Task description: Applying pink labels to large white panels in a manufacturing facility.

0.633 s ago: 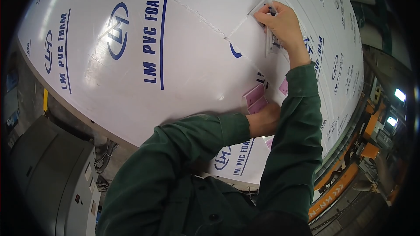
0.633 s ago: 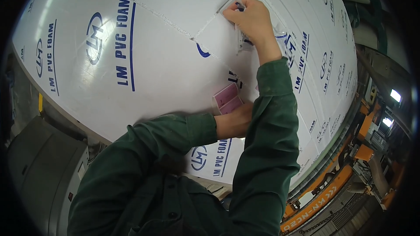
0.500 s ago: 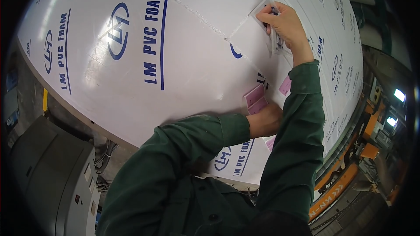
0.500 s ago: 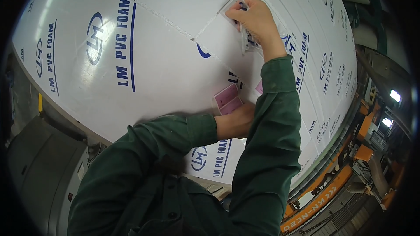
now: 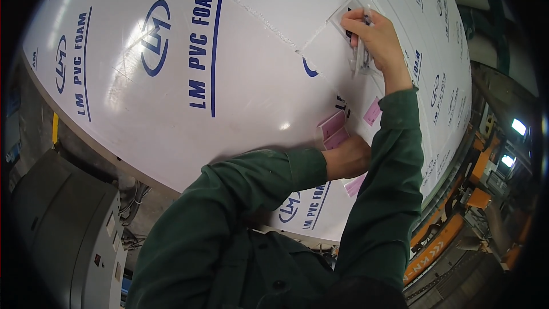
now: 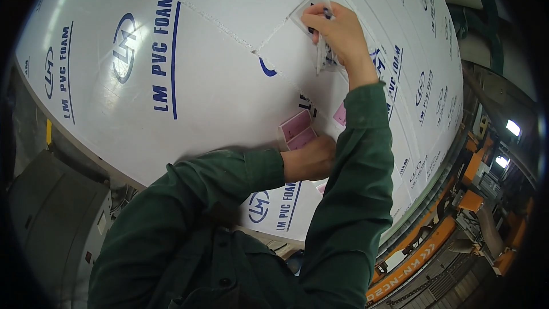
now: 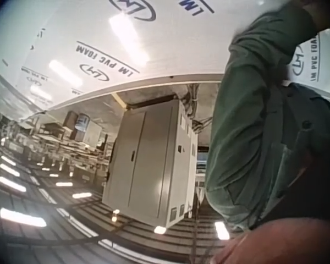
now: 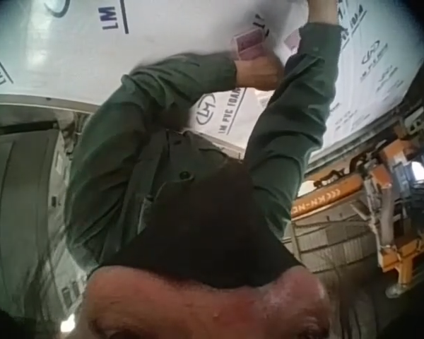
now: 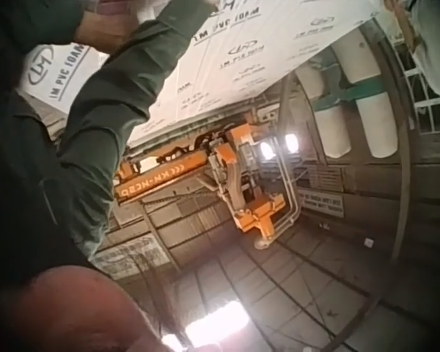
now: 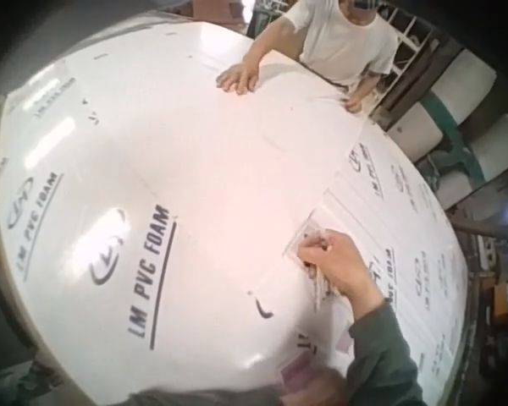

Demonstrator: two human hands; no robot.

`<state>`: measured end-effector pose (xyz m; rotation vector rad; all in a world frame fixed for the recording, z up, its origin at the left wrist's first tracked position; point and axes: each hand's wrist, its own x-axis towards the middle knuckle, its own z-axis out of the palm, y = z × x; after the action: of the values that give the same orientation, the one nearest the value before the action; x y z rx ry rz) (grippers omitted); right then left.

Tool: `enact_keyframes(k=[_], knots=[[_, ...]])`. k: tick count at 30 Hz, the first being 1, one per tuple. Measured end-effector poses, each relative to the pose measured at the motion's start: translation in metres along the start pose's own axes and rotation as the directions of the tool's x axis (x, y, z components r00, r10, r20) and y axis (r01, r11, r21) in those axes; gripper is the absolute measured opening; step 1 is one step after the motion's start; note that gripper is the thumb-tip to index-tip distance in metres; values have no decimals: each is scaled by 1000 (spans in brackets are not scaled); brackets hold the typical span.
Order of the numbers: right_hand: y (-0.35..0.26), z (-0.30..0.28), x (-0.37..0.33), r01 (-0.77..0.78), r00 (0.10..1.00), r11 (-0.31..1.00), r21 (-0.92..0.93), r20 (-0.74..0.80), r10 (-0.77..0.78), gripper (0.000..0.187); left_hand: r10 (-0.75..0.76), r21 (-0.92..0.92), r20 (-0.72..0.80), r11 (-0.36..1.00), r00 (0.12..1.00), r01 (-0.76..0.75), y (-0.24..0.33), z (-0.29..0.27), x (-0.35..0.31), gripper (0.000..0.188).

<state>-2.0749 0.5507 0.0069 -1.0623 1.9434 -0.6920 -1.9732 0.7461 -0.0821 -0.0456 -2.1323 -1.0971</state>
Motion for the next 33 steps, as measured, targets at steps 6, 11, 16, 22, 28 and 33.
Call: enact_keyframes(k=[6,11,16,22,28,33], knots=[[6,17,-16,149,962,976,-157,-205,-180,20,-29,-2,-108,1000,994,29,4,-3,2,10],[2,33,-12,232,871,797,-558,-246,-426,23,-79,53,97,996,992,74,1,8,-1,37],[3,41,-9,108,887,801,-589,-307,-345,24,-110,13,-117,994,987,112,2,13,-4,25],[8,30,-1,141,905,757,-638,-226,-360,25,-143,-1,218,989,965,147,0,13,5,39],[6,15,-9,51,966,966,-253,-233,-112,28,-86,81,111,994,990,77,5,-5,0,13],[4,17,-8,102,954,902,-419,-215,-208,28,-25,88,0,996,1000,25,5,-10,1,9]])
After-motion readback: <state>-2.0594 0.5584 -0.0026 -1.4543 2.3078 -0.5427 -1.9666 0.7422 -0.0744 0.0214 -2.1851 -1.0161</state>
